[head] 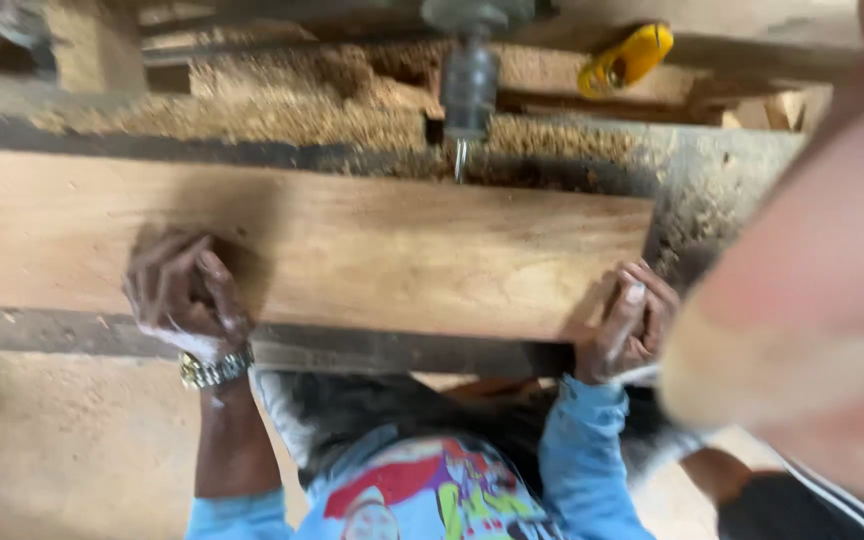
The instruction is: The person guides a wooden plank under a vertical drill bit of a bench-mounted boring machine, positioning and advancing the plank by hand so the bit drills holes along its length, then shifts the plank to the next position and continues drilling.
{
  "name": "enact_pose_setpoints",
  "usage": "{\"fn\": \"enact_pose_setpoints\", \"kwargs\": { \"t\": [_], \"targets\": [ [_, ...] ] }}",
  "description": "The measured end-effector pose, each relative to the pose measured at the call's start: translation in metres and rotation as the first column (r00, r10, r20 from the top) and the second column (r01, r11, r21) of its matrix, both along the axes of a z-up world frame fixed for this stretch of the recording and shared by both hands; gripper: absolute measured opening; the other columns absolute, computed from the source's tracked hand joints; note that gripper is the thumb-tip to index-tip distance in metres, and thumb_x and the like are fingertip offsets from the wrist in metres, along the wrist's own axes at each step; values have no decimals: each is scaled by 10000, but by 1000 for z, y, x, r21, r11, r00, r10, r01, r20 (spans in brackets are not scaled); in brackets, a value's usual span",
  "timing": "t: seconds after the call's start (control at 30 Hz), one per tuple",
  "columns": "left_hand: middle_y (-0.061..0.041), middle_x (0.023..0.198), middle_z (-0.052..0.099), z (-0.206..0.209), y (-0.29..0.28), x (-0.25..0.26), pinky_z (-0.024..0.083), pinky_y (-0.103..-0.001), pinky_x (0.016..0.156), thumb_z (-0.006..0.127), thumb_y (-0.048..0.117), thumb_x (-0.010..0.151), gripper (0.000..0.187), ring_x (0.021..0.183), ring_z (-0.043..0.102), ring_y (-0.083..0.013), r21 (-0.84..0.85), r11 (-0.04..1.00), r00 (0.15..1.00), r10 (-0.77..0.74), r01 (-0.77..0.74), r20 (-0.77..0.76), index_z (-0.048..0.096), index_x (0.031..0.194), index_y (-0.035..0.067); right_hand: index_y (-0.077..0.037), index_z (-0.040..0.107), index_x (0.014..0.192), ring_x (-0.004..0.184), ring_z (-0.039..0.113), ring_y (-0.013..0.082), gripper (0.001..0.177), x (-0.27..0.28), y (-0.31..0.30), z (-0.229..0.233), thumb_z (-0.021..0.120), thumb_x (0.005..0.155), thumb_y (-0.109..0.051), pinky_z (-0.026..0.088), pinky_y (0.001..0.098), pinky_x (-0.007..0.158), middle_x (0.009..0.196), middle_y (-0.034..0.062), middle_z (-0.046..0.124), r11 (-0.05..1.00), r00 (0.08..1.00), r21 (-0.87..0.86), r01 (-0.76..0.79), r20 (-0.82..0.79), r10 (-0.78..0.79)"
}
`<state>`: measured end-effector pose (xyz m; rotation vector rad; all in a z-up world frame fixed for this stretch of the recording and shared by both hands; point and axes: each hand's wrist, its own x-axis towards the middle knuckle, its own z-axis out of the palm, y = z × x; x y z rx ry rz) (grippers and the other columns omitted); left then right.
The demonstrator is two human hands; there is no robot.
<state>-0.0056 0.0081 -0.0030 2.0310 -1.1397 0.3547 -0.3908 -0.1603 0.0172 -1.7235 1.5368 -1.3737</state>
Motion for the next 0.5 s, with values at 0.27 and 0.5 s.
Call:
{"fn": "enact_pose_setpoints", "kwargs": {
  "t": [0.27, 0.5],
  "targets": [
    [-93, 1087, 782, -3, -6, 2, 553, -459, 1067, 628, 210, 1111, 200, 1062, 740, -263, -28, 999, 999, -15, 17, 48, 743, 995, 95, 51, 684, 1084, 1073, 688, 237, 238, 7, 1, -4, 566, 1130, -151, 600, 335, 975, 1234, 205, 673, 998, 991, 39, 44, 125, -49],
    [-103, 1037, 791, -36, 7, 15, 592, -489, 1096, 637, 208, 1075, 201, 1012, 752, -237, -111, 994, 994, -6, 18, 111, 756, 960, 96, 16, 660, 961, 963, 712, 200, 225, -12, -3, -35, 589, 1101, -145, 666, 313, 852, 1151, 180, 687, 995, 995, -99, 13, 103, -3]
  ]
}}
